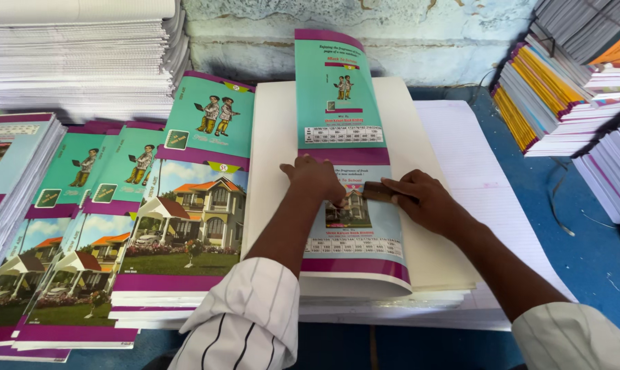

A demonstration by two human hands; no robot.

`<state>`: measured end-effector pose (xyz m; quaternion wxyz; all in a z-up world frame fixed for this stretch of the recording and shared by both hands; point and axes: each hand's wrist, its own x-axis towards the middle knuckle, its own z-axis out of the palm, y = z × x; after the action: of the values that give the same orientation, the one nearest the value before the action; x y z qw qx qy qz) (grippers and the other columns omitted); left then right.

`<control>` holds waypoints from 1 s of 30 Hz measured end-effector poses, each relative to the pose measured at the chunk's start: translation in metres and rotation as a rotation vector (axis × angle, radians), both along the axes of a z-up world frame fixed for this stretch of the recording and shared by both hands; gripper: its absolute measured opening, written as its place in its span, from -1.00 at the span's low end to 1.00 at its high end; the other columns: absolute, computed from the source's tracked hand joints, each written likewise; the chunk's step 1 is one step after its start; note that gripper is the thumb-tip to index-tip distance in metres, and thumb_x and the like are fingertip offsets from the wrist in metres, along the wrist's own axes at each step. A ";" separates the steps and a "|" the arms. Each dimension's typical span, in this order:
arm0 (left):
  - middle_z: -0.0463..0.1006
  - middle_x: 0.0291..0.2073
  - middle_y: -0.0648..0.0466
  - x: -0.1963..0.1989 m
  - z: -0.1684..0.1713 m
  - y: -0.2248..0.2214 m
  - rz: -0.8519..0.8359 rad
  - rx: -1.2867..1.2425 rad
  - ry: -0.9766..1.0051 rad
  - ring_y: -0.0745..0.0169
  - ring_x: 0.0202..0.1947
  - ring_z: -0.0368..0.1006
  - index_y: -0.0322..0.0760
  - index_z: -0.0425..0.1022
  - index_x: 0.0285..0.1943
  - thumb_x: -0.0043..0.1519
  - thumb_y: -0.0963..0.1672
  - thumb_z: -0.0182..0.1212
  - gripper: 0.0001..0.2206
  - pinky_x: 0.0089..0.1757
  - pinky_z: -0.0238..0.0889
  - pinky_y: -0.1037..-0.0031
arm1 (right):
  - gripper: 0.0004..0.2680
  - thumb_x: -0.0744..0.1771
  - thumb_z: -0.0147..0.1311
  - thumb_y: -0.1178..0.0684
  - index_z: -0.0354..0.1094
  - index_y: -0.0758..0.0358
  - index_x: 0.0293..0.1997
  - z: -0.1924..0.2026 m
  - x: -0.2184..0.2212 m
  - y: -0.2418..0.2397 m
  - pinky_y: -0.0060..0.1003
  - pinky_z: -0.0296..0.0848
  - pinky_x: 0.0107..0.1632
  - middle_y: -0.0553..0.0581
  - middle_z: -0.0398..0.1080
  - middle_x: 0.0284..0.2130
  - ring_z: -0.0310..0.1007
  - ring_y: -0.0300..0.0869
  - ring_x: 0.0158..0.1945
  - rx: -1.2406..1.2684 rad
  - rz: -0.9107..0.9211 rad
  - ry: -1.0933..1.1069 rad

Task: The person repeatedly folds a stack of printed booklets in half along the spine and presses the fold with a flat tool. The person handles the booklets one at a time, placing each folded unit back onto the stack.

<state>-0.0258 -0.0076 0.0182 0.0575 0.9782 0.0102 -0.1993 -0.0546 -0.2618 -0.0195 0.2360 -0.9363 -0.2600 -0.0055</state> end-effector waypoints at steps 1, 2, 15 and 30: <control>0.26 0.41 -0.15 0.001 -0.001 0.000 -0.002 0.000 0.001 -0.18 0.46 0.07 -0.12 0.34 0.42 -0.01 0.09 0.46 -0.23 0.31 -0.21 -0.33 | -0.65 0.33 0.08 0.14 0.39 -0.05 0.28 -0.001 0.004 -0.002 -0.16 0.42 0.04 0.18 0.38 -0.15 0.40 -0.03 -0.04 0.023 0.027 0.000; 0.23 0.43 -0.16 0.001 -0.002 0.001 -0.002 -0.001 -0.004 -0.18 0.47 0.06 -0.12 0.34 0.42 -0.02 0.09 0.47 -0.22 0.31 -0.20 -0.33 | -0.64 0.31 0.09 0.14 0.40 -0.05 0.27 -0.002 0.008 -0.005 -0.18 0.42 0.06 0.18 0.38 -0.14 0.40 -0.03 -0.02 0.047 0.055 0.001; 0.02 0.52 -0.24 0.010 -0.018 0.002 -0.017 -0.023 0.014 -0.27 0.52 -0.13 -0.12 0.12 0.55 -0.07 0.12 0.53 -0.02 0.29 -0.20 -0.35 | -0.60 0.28 0.16 0.18 0.39 0.01 0.28 -0.011 0.059 -0.013 -0.07 0.33 0.17 0.22 0.43 -0.06 0.35 0.07 0.07 0.010 0.064 -0.092; -0.05 0.53 -0.30 0.009 -0.012 0.002 -0.042 -0.007 0.040 -0.36 0.52 -0.15 -0.22 0.02 0.58 -0.05 0.16 0.51 0.05 0.29 -0.38 -0.48 | -0.64 0.27 0.17 0.19 0.50 -0.09 0.18 -0.038 0.148 0.000 -0.09 0.49 0.06 0.22 0.48 -0.09 0.48 0.07 -0.02 0.050 -0.046 -0.298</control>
<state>-0.0167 -0.0058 0.0060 0.0565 0.9738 -0.0097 -0.2202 0.0938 -0.2619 -0.0580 0.2180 -0.9246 -0.2703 -0.1564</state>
